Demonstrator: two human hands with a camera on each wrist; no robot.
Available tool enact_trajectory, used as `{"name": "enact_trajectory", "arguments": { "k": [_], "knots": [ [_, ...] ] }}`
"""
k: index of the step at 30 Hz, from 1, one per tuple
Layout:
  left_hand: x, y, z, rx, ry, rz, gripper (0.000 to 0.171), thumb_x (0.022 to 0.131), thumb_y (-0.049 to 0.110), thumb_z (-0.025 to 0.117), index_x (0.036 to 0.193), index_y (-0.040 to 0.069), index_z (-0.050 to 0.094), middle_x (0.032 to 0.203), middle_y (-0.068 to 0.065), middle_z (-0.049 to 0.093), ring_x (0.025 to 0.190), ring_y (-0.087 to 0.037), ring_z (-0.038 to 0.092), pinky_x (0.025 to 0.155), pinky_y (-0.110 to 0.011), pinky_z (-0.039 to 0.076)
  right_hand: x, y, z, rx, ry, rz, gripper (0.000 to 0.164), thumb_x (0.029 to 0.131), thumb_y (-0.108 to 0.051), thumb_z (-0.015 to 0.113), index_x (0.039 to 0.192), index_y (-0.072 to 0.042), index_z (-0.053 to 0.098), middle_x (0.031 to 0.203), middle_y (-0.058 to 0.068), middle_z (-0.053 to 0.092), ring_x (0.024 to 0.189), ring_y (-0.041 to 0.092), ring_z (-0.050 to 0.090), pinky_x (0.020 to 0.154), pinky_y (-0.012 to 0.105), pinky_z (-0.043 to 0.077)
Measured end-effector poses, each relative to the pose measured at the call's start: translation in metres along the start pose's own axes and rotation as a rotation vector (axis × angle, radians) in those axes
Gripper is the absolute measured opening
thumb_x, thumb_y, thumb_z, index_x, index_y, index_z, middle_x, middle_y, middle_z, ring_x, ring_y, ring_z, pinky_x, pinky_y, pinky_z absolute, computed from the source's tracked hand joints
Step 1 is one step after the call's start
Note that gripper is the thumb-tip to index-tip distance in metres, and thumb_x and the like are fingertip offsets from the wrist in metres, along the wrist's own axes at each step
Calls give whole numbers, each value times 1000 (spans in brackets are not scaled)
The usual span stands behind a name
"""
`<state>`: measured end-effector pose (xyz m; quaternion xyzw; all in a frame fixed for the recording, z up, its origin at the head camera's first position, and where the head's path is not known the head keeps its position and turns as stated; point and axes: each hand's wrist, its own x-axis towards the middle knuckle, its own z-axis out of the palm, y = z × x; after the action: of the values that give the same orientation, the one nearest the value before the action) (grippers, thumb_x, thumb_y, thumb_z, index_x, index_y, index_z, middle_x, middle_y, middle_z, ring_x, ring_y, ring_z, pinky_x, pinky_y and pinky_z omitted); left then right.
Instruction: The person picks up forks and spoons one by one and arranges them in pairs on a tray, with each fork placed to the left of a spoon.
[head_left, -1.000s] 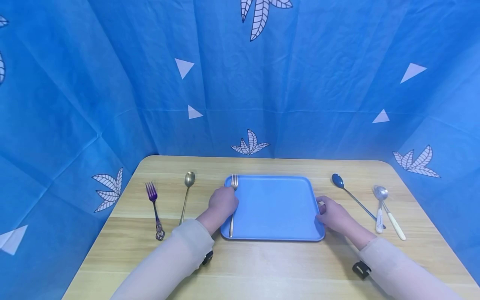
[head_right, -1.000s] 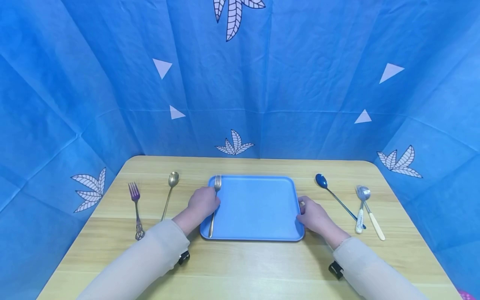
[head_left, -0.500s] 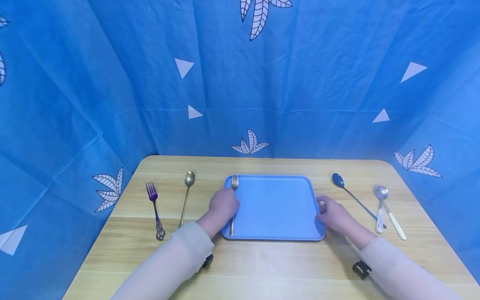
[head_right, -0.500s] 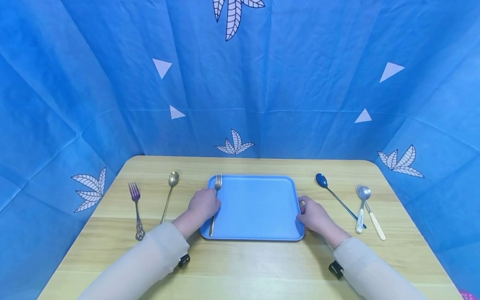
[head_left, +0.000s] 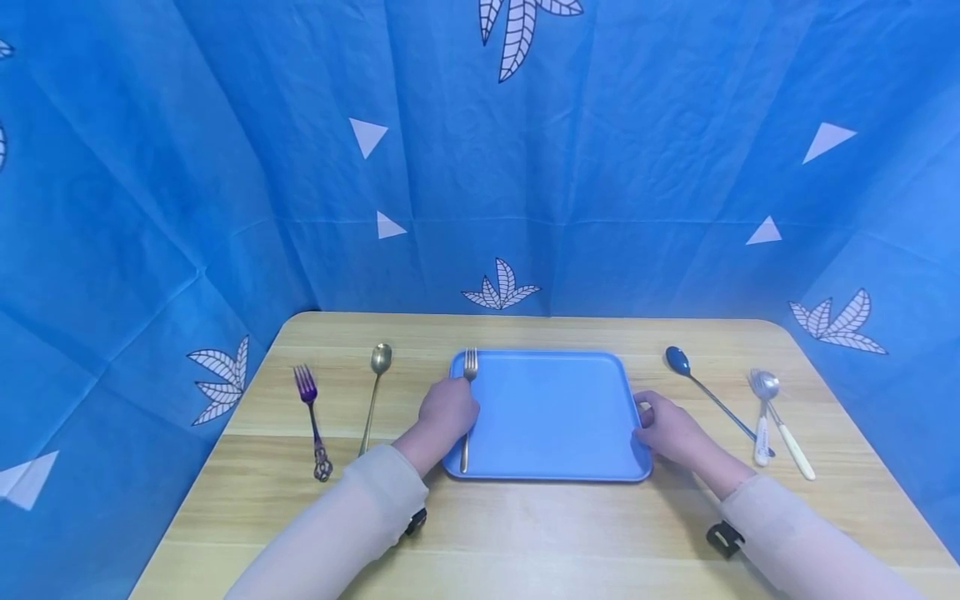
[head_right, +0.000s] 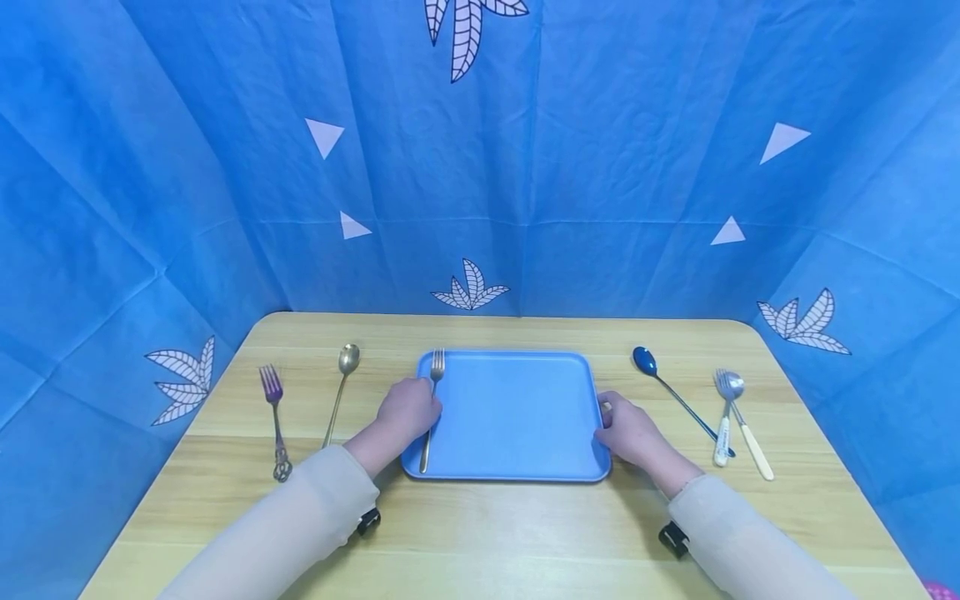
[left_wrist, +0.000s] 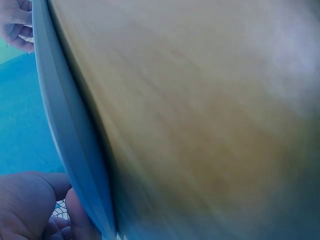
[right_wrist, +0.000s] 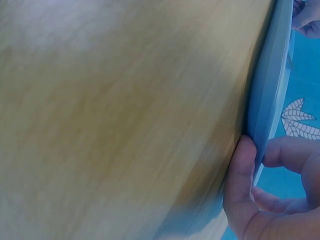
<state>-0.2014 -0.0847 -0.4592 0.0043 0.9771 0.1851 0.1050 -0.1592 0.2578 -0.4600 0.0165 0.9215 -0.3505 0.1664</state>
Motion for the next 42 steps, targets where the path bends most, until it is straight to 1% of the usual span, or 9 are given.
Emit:
{"name": "enact_trajectory", "arguments": {
  "k": [4,10,16,21,25,31,34,38,42],
  "knots": [
    [-1,0,0,4,0,1,19,95,13,56,84,1,64,63,-7,55,51,-18,55,44,-29,46,0,0,0,-2,-8,6,65,87,2,65,143,12,35,106,24,63,83,26,65,66,36,57],
    [0,-1,0,3,2,12,18,96,14,55,86,1,64,64,-7,54,52,-17,55,44,-29,45,0,0,-1,-12,-4,5,65,87,2,65,143,12,35,105,23,64,84,26,65,67,36,57],
    [-3,-1,0,-2,-2,14,22,96,15,55,77,4,60,63,-6,54,51,-17,55,43,-28,45,0,0,-2,-13,-7,5,64,87,1,65,143,12,35,105,23,64,86,27,65,68,37,58],
    [-6,0,-1,11,11,25,20,96,16,55,88,1,63,64,-7,54,52,-17,54,43,-28,45,1,1,-2,-25,3,-7,64,86,1,66,142,12,36,103,22,64,83,26,65,67,36,57],
    [-9,-2,-5,30,11,19,22,97,19,55,99,0,65,66,-7,55,53,-17,54,44,-29,45,0,0,-1,-21,3,-2,65,87,0,66,142,12,36,103,22,64,83,26,65,67,36,57],
    [-13,-7,-11,59,9,15,23,97,23,57,104,2,65,68,-6,56,56,-18,54,45,-30,44,-1,-3,-2,-20,5,4,64,87,1,66,142,12,36,104,22,64,83,26,65,67,36,57],
    [-14,-10,-12,85,29,8,28,97,23,57,111,1,65,71,-7,57,57,-20,55,45,-31,45,-1,-3,-2,-14,3,4,64,87,1,66,142,12,35,104,23,64,82,25,65,67,36,57],
    [-15,-14,-14,136,60,2,38,96,26,56,125,0,61,81,-11,63,63,-23,58,47,-33,46,-2,-3,-2,-13,-2,9,64,87,1,66,142,12,35,104,23,63,82,26,65,67,36,57],
    [-16,-17,-17,176,77,19,40,97,27,56,126,0,60,87,-13,64,65,-24,59,48,-34,47,-1,-2,-1,-15,-2,9,64,87,1,66,143,12,35,104,23,64,82,25,65,67,36,57]
  ]
}}
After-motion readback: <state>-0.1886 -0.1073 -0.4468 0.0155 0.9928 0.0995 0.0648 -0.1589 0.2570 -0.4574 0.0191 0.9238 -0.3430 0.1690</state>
